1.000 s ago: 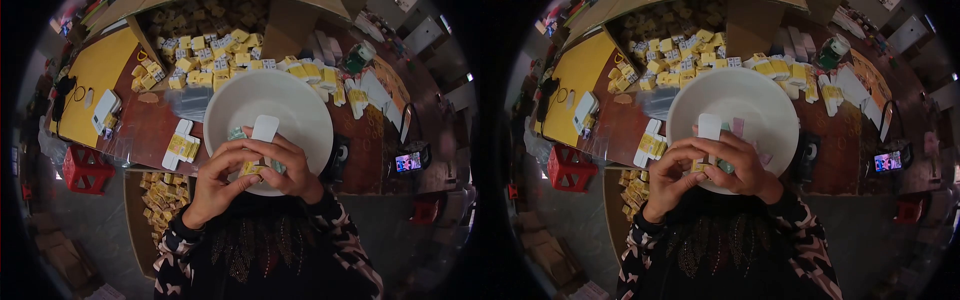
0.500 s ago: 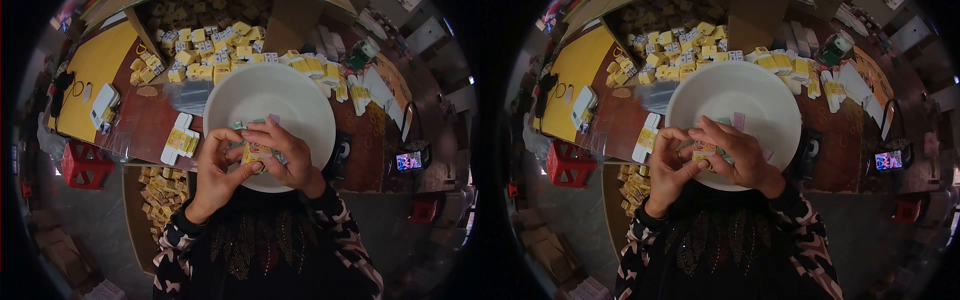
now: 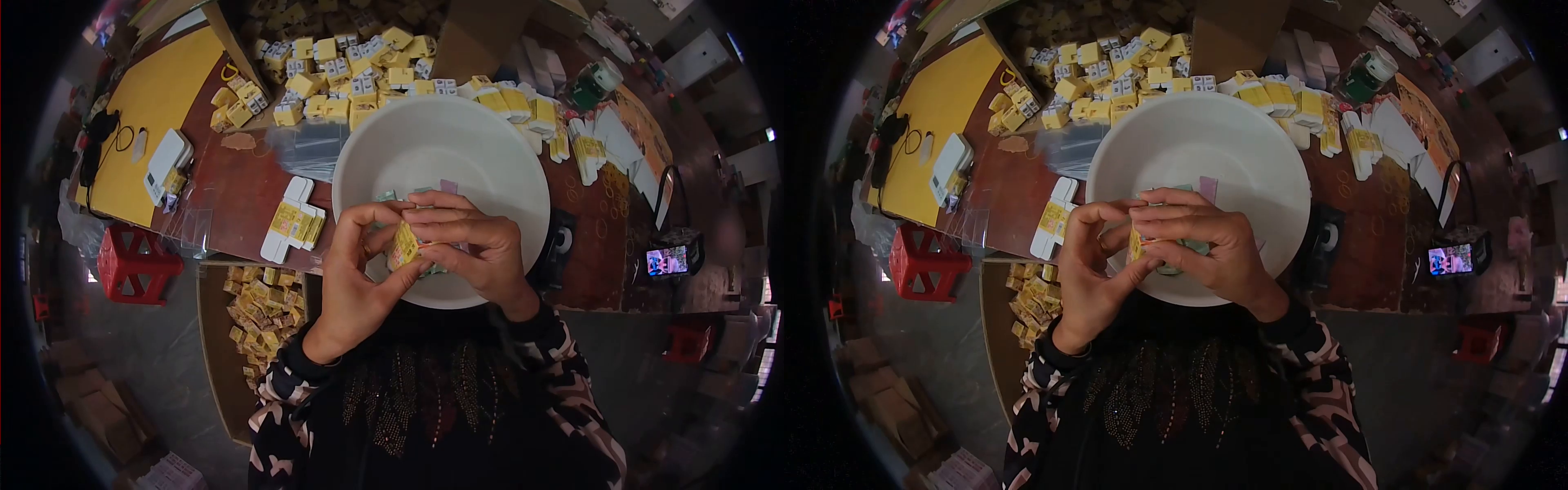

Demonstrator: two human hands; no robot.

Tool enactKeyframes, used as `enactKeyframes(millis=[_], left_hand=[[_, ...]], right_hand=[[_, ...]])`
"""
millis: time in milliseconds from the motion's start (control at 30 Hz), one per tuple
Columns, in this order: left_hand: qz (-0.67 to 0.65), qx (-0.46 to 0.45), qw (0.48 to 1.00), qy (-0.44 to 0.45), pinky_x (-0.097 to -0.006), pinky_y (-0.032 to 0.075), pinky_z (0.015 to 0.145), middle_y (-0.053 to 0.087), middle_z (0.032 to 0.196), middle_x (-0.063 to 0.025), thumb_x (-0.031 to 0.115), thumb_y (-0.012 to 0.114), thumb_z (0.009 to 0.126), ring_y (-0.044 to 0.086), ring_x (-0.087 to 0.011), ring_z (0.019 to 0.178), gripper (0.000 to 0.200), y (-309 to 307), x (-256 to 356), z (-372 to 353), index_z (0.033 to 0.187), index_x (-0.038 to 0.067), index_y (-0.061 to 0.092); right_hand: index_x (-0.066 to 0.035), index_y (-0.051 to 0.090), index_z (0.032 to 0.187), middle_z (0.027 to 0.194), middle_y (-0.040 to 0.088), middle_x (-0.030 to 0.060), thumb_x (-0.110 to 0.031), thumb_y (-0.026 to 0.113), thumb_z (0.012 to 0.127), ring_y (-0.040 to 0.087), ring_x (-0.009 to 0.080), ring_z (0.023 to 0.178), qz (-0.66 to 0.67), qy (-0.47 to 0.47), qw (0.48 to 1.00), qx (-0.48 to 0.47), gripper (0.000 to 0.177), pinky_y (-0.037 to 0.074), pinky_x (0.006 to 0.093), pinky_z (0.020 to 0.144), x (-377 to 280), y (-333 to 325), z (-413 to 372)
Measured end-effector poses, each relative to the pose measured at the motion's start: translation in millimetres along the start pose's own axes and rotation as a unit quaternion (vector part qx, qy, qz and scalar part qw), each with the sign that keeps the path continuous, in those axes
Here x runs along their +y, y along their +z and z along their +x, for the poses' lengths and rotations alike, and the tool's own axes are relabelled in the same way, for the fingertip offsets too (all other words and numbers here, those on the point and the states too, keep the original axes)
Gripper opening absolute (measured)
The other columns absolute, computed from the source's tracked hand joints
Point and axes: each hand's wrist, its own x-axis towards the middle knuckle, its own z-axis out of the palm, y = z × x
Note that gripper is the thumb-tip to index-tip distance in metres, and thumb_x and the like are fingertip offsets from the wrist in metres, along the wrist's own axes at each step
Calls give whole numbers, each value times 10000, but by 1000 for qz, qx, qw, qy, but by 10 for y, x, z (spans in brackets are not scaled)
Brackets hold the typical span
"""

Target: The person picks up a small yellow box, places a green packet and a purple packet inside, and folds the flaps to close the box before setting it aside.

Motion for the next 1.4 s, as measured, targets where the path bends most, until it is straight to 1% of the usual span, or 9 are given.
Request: enactKeyframes(millis=[133,567,833,1067,1167,1233,1300,1333,1400], left_hand=[[13,3,999,-33,-353,499,1022,503,1351,-145,-95,772,786,594,-250,1204,584,21,46,-7,1239,26,424],[51,-19,995,-81,-316,532,947,504,1268,-92,-105,762,788,624,-224,1141,622,32,51,-2,1285,12,406],[-64,0,993,-95,-283,550,901,511,1278,-114,-135,721,813,631,-215,1120,575,53,59,-7,1261,13,392],[-80,9,994,-72,-280,555,888,512,1299,-122,-141,705,826,617,-208,1131,539,43,-27,-25,1238,17,394],[-76,13,995,-66,-262,547,864,516,1281,-105,-116,715,837,629,-192,1100,525,17,-83,-28,1241,17,407],[-68,16,995,-64,-247,540,846,522,1255,-88,-94,722,848,646,-179,1068,510,-10,-82,-16,1242,18,419],[-85,35,994,-53,-239,524,816,559,1244,-95,-51,746,846,631,-166,1074,510,-17,-27,34,1244,24,435],[-19,39,999,-29,-238,519,813,575,1232,-99,-15,764,840,620,-159,1076,520,-51,-6,85,1247,26,445],[57,66,996,-14,-221,503,807,598,1190,-98,85,799,829,592,-135,1083,560,-179,-1,142,1272,29,462]], right_hand=[[-10,745,1079,1159,722,126,21,717,849,591,270,1238,37,25,998,33,233,470,388,1053,0,16,19],[33,732,1010,1082,739,131,13,688,892,661,248,1121,89,81,989,88,128,498,382,1020,42,42,-44],[-6,716,1075,1147,709,130,-43,738,860,660,309,1134,-55,-79,994,44,219,533,400,973,46,12,-48],[-36,715,1126,1209,679,125,-74,706,889,633,326,1168,-140,-139,980,-1,241,531,408,965,74,-53,-41],[7,701,1122,1215,661,205,-140,644,950,607,381,1189,-179,-158,970,-46,233,505,463,997,67,-116,-38],[-1,624,1278,1291,617,218,-211,634,956,567,382,1247,-248,-161,948,-120,385,483,446,1023,10,-176,-20],[-6,552,1353,1326,592,223,-236,642,947,566,373,1245,-238,-142,955,-104,475,482,432,1017,16,-254,-13],[-10,480,1428,1361,566,227,-260,650,938,566,364,1243,-230,-122,961,-88,576,480,417,1011,9,-326,-26],[-8,368,1491,1390,543,223,-238,668,919,591,345,1199,-104,50,990,79,686,489,400,981,-134,-562,41]])
